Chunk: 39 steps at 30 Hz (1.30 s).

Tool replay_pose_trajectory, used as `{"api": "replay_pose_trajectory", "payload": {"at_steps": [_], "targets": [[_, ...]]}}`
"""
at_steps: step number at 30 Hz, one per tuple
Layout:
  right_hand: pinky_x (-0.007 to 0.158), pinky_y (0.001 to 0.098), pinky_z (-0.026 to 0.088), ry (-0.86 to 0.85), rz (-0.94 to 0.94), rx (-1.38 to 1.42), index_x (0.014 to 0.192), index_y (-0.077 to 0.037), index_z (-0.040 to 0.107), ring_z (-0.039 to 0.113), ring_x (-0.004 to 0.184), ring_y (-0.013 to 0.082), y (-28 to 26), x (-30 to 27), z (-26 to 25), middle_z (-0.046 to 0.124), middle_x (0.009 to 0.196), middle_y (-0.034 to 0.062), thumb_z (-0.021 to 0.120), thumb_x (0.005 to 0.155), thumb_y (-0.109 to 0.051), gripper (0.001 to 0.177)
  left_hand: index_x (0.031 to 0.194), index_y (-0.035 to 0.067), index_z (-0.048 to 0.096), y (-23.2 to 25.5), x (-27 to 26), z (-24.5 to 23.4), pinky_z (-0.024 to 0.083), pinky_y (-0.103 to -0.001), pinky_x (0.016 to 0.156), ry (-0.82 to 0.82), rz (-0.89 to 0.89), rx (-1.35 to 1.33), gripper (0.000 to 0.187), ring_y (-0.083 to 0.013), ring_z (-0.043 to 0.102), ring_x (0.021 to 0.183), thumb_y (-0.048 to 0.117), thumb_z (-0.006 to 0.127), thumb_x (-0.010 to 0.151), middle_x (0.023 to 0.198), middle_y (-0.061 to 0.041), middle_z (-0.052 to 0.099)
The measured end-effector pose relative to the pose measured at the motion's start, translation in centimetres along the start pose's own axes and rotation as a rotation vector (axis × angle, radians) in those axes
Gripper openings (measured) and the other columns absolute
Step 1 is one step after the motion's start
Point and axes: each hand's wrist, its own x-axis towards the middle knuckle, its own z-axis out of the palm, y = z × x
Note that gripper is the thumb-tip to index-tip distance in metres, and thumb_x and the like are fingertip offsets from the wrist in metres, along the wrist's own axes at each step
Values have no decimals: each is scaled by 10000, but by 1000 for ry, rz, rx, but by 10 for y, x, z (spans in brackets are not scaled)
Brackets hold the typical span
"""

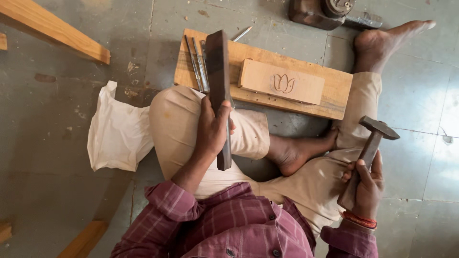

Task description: The person sits cross-legged on the floor and carves a floral design into a small rectangular block of wood. They use a chisel and a wooden mallet to strike the chisel, following a pencil outline on the wood. The person occasionally switches tools and adjusts their grip while working on the design.

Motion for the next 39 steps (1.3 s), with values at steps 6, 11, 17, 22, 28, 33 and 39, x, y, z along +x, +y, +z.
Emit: {"api": "replay_pose_trajectory", "payload": {"at_steps": [6, 11, 17, 22, 28, 33, 39], "targets": [[648, 226, 513, 19, -30, -97, 1728, -42, 321, 603, 711, 112, 14, 6, 9, 647, 947, 58, 570, 1091, -14, 685, 1436, 3, 391, -1, -1, 7, 583, -358, 710, 68, 91, 405, 600, -240, 660, 865, 166, 665, 929, 1064, -120, 606], [606, 232, 515, -3, -20, -162, 1703, -63, 262, 606, 662, 111, 18, 13, 42, 671, 894, 60, 574, 1038, -2, 738, 1542, -120, 246, 3, -9, 21, 511, -449, 957, 65, 204, 877, 838, -435, 560, 1193, 50, 699, 857, 1297, -291, 487], [601, 216, 501, -111, -37, -249, 1707, -45, 267, 589, 679, 73, 9, 0, 74, 656, 900, 33, 607, 1015, 41, 776, 1524, -159, 224, 12, -3, 17, 526, -438, 978, 3, 266, 1206, 866, -403, 612, 1138, 60, 708, 839, 1294, -299, 518], [562, 217, 501, -197, -140, -453, 1648, -30, 329, 577, 663, 58, -3, 3, 112, 649, 939, 18, 642, 966, 45, 755, 1484, -168, 228, 18, 3, 18, 539, -439, 920, -52, 215, 1232, 872, -409, 620, 1104, 101, 722, 817, 1295, -319, 509], [632, 264, 535, -310, -434, -801, 1598, -14, 422, 645, 732, 99, -28, 9, 165, 708, 945, 126, 730, 980, -22, 690, 1513, -157, 196, 7, -2, 22, 547, -443, 911, -61, 169, 1195, 839, -416, 623, 1098, 88, 667, 863, 1286, -318, 505], [788, 325, 617, -393, -893, -884, 1501, -37, 479, 751, 990, 247, -35, 29, 219, 699, 1268, 228, 751, 966, -50, 601, 1499, -165, 182, 3, 0, 23, 545, -445, 911, -53, 200, 1214, 849, -426, 621, 1090, 87, 670, 851, 1296, -340, 488], [659, 308, 592, -408, -813, -1115, 1483, -92, 553, 725, 746, 180, -52, 32, 247, 751, 1014, 117, 806, 929, -104, 609, 1495, -161, 210, 6, 0, 24, 548, -429, 891, -30, 230, 1249, 843, -407, 633, 1063, 76, 670, 830, 1282, -313, 520]]}}
